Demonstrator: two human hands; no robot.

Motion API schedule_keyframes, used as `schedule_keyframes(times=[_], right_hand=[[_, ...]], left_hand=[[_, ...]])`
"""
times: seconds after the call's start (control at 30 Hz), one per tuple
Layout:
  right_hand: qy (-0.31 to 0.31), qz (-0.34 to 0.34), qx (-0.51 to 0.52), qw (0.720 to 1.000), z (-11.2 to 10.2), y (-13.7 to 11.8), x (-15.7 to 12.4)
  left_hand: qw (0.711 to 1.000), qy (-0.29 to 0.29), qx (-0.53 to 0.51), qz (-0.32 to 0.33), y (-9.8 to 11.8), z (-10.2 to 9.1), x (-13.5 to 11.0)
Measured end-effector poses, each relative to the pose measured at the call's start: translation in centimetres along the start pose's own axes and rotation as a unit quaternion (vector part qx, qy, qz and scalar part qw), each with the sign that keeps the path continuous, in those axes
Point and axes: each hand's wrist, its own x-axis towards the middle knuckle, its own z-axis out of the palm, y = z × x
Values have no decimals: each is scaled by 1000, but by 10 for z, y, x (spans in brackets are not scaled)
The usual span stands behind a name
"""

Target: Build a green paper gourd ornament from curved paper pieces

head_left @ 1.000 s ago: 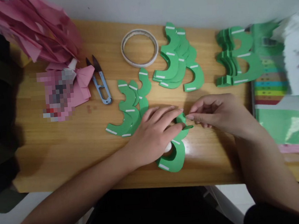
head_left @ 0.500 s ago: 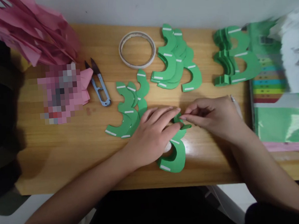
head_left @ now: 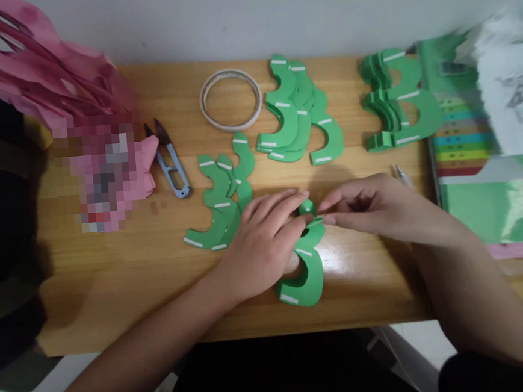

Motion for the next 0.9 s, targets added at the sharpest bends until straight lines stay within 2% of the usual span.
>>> schedule_keyframes(times=[0.23, 0.37, 0.6, 0.9], right_hand=[[-45, 4, -31, 999, -2, 2, -1], [-54, 13, -24, 998, -1, 0, -1], [-15, 47, 7, 999, 7, -4, 3], [17, 22, 3, 1000, 14, 3, 5]], left_hand=[[998, 26, -9, -53, 2, -1, -1], [998, 26, -16, -55, 1, -2, -1], [999, 26, -16, -44, 1, -1, -2], [998, 27, -6, -53, 3, -1, -2]])
